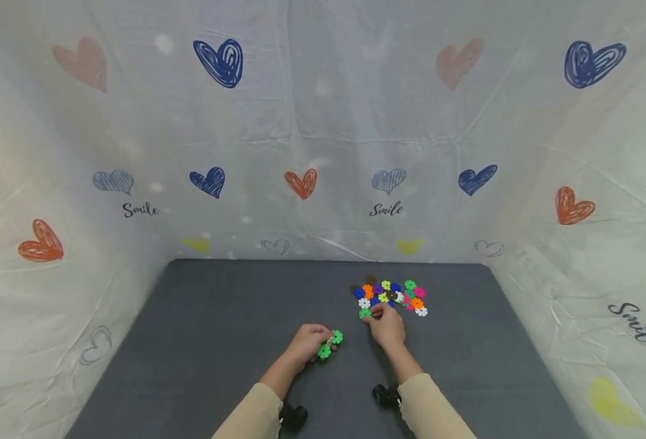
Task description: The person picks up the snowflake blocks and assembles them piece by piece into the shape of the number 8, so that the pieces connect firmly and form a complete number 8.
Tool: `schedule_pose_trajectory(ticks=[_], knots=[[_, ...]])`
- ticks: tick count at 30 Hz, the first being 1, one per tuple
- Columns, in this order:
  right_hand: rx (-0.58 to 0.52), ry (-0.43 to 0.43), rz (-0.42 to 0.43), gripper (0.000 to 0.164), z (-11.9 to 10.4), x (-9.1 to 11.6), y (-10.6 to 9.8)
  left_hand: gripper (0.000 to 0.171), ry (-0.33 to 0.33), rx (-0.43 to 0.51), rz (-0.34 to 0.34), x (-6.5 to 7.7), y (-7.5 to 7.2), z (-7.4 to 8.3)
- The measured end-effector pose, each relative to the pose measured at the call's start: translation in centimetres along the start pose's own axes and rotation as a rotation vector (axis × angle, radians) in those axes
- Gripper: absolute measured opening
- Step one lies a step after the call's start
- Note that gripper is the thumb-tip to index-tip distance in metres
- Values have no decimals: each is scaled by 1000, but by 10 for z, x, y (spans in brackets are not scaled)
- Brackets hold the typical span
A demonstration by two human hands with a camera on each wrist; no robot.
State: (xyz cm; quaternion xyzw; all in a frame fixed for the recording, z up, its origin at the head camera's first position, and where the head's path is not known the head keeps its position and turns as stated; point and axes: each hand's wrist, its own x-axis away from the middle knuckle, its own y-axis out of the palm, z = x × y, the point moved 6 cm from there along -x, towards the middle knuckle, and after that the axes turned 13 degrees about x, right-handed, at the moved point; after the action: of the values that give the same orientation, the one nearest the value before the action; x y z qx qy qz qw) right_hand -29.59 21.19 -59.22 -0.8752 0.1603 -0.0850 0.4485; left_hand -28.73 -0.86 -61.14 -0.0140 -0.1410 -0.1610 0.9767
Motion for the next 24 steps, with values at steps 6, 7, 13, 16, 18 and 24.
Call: schedule_pose_trajectory(ticks=[6,7,13,16,18,24], knots=[[-149,-86,-82,16,-8,9,3,23,-15,16,10,-2,-1,-2],[-178,-96,-104,16,-9,11,5,23,-16,18,13,-2,-2,-3],[-282,-147,-179,14,-13,21,10,23,-19,56,48,-1,-2,-5],[-306,-197,-200,13,-13,25,10,26,-4,80,56,1,-1,-2],[-310,-233,-213,12,-14,28,9,27,7,94,57,1,0,0],[-290,-301,-260,9,-20,38,13,26,18,114,60,0,-4,-2]])
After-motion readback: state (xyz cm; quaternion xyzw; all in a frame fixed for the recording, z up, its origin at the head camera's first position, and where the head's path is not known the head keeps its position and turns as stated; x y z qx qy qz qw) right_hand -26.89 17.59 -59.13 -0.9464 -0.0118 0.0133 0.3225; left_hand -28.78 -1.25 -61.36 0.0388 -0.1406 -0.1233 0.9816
